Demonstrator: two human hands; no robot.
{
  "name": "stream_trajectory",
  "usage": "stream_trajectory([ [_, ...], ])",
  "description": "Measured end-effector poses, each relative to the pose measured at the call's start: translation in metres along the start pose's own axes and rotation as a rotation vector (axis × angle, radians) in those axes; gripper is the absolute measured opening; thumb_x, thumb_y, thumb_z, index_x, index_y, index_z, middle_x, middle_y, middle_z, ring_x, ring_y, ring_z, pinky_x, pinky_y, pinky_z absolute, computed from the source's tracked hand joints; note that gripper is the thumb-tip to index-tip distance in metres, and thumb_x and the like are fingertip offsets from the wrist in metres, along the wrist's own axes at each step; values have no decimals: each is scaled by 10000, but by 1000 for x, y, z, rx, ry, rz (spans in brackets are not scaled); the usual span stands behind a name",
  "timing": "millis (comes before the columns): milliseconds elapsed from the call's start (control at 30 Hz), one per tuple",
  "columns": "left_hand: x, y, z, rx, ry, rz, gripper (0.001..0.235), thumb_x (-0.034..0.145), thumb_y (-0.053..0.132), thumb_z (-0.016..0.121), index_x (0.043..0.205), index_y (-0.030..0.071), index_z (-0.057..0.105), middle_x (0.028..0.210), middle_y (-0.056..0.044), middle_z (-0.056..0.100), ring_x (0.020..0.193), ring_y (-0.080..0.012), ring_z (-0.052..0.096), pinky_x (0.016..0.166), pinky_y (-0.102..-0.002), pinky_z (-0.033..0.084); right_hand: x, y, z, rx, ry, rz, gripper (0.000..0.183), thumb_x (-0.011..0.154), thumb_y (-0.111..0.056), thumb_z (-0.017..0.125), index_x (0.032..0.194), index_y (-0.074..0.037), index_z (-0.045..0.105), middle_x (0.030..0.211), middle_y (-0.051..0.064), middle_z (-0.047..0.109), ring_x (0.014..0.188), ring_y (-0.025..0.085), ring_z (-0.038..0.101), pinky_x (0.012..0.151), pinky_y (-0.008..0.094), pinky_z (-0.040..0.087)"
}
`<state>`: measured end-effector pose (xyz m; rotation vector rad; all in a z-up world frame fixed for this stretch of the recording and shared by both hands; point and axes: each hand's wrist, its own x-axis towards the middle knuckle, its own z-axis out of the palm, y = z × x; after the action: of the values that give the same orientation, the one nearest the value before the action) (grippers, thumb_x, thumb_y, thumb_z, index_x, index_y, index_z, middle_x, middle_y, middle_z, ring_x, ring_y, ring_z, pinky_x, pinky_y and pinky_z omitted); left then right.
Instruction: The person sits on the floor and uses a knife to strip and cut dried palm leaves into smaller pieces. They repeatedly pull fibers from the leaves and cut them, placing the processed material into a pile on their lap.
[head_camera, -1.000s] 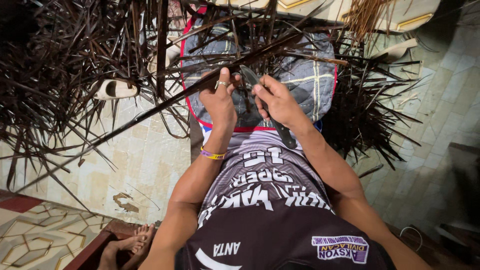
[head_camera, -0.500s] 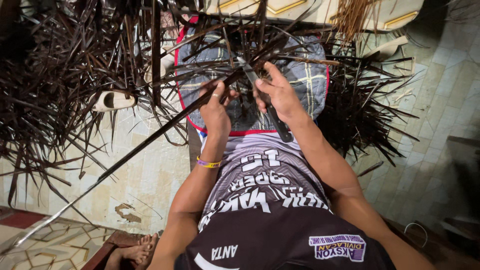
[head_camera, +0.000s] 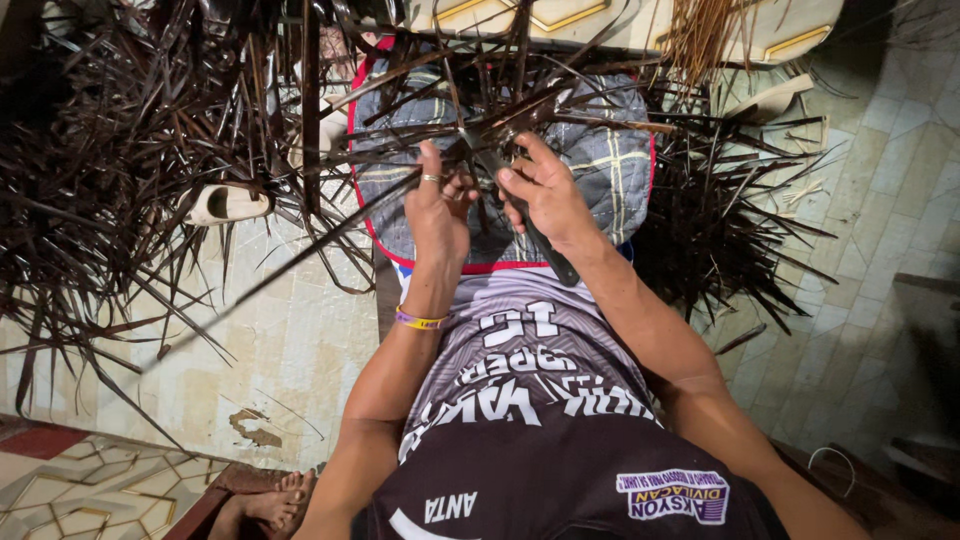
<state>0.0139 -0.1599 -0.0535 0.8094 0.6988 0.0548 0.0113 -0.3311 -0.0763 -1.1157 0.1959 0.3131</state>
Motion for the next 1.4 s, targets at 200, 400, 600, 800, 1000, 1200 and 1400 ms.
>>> stream_trajectory([
  [200,-5,15,19,20,-6,56,575,1120,519,793,1479,71,798,932,-91,722,775,-190,749,647,-274,694,-7,-9,5,15,11,-8,478,1176,3,721,1596,-136,540,850,242,690,451,361,662,305,434,529],
  [400,3,-13,5,14,130,150,289,1107,230,856,1225,-34,866,940,-142,793,755,-230,838,695,-332,788,-11,-24,14,-100,162,-81,362,1183,-16,688,1538,-65,634,884,186,690,468,271,672,319,389,550],
  [600,26,3,-25,-16,289,207,206,1042,130,913,1078,-65,859,860,-158,781,658,-287,819,600,-375,787,1,-42,-14,-104,226,-151,357,1224,2,630,1579,-26,612,944,152,665,539,232,702,378,340,597],
  [800,41,38,-55,-98,317,352,138,1083,193,850,1029,71,812,1052,-101,855,591,-137,627,497,-278,532,13,-50,-32,-103,587,-167,268,1159,-165,697,1425,-136,694,851,15,687,514,116,611,360,280,505],
  [1000,20,53,-16,44,253,351,189,1098,206,834,1122,19,848,872,-198,792,582,-268,816,504,-348,768,-40,-88,39,-322,52,-102,373,1180,69,628,1499,-125,635,844,68,653,450,226,652,299,367,530],
  [1200,15,35,12,127,177,352,274,1132,296,798,1217,41,852,868,-161,747,615,-222,776,553,-331,755,-26,-26,20,-266,-118,-32,297,1180,15,649,1473,-19,672,779,148,662,404,228,626,278,364,519],
  [1400,4,21,12,182,138,349,224,1140,288,815,1199,77,863,883,-133,743,589,-192,745,563,-301,708,-13,-20,13,-236,-92,-62,303,1173,32,650,1474,6,669,785,153,657,403,234,630,285,353,533],
])
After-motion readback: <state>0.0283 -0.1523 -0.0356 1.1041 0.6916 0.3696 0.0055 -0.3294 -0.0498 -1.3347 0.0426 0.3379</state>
